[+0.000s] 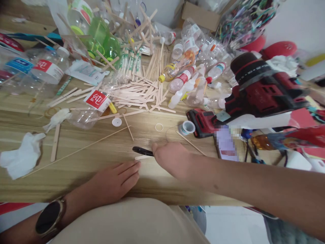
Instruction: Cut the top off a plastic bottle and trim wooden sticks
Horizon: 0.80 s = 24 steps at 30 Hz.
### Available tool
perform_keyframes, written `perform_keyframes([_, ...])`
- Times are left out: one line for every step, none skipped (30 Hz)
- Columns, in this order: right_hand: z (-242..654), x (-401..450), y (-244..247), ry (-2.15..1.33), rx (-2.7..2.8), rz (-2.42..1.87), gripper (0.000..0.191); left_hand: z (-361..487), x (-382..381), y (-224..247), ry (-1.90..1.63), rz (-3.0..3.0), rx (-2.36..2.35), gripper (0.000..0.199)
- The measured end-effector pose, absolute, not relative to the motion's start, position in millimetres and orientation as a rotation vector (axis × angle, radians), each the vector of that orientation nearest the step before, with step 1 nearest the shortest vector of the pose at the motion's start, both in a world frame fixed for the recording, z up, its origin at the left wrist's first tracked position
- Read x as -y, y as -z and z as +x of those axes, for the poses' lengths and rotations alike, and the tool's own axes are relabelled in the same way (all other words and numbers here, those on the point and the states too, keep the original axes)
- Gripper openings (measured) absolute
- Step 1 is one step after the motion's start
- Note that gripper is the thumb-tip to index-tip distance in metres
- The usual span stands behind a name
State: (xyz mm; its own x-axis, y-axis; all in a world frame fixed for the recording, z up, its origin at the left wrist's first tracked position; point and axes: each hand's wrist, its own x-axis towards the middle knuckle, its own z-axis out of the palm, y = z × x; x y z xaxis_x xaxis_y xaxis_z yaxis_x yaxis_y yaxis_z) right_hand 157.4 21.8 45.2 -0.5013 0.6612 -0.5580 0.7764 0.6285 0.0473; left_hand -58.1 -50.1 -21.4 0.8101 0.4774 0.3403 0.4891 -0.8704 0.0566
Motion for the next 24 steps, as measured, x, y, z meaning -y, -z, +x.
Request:
perform_keyframes([157,-22,-45,0.318,-2.287,1.137,0.038,-60,50,21,0.522,-2.964,0.790,0.020])
perform_keyframes([156,-22,-45,0.355,-2.255,1.147,0.035,-61,51,21,0.510,-2.969,0.791,0.021])
perform_keyframes([155,-23,-45,0.394,-2.223,1.162,0.030,-63,51,20,0.504,-2.970,0.791,0.023])
perform_keyframes([152,-24,-46,0.437,-2.192,1.186,0.023,-65,51,20,0.504,-2.970,0.789,0.024])
perform_keyframes([150,-26,-48,0.481,-2.163,1.204,0.017,-66,51,20,0.508,-2.967,0.787,0.025])
perform_keyframes([147,-27,-49,0.524,-2.135,1.213,0.014,-67,51,20,0.511,-2.964,0.788,0.026])
perform_keyframes([144,-28,-51,0.560,-2.111,1.214,0.014,-68,50,19,0.517,-2.961,0.792,0.026])
perform_keyframes([142,-29,-52,0.586,-2.095,1.209,0.014,-68,50,19,0.529,-2.957,0.797,0.026])
perform_keyframes([140,-29,-53,0.600,-2.086,1.202,0.014,-69,49,19,0.548,-2.954,0.802,0.026])
perform_keyframes([139,-29,-53,0.600,-2.080,1.199,0.014,-69,49,19,0.573,-2.951,0.809,0.025])
perform_keyframes([139,-28,-52,0.592,-2.078,1.195,0.013,-69,48,19,0.603,-2.948,0.815,0.024])
perform_keyframes([139,-28,-52,0.581,-2.073,1.191,0.014,-69,47,20,0.636,-2.943,0.822,0.023])
perform_keyframes([140,-27,-51,0.569,-2.066,1.186,0.016,-70,46,20,0.662,-2.939,0.825,0.022])
perform_keyframes([140,-26,-50,0.558,-2.055,1.181,0.018,-70,45,20,0.680,-2.936,0.827,0.021])
perform_keyframes([140,-26,-50,0.547,-2.041,1.176,0.019,-71,45,21,0.694,-2.935,0.827,0.020])
perform_keyframes([140,-26,-50,0.536,-2.026,1.169,0.020,-71,44,21,0.695,-2.940,0.826,0.019])
perform_keyframes([139,-26,-51,0.525,-2.012,1.159,0.021,-72,44,21,0.689,-2.949,0.822,0.019])
perform_keyframes([137,-26,-52,0.511,-2.000,1.145,0.023,-72,44,22,0.680,-2.961,0.819,0.018])
perform_keyframes([135,-25,-53,0.496,-1.991,1.125,0.026,-73,43,22,0.667,-2.976,0.813,0.017])
perform_keyframes([133,-25,-54,0.477,-1.986,1.101,0.031,-73,43,23,0.653,-2.988,0.809,0.016])
perform_keyframes([131,-24,-55,0.458,-1.986,1.073,0.037,-73,43,23,0.646,-2.995,0.803,0.015])
perform_keyframes([129,-23,-55,0.436,-1.992,1.045,0.043,-73,43,24,0.654,-2.996,0.797,0.015])
perform_keyframes([127,-23,-56,0.414,-2.004,1.016,0.047,-73,43,24,0.666,-2.997,0.797,0.016])
perform_keyframes([126,-23,-57,0.394,-2.021,0.990,0.048,-73,44,24,0.682,-2.995,0.806,0.017])
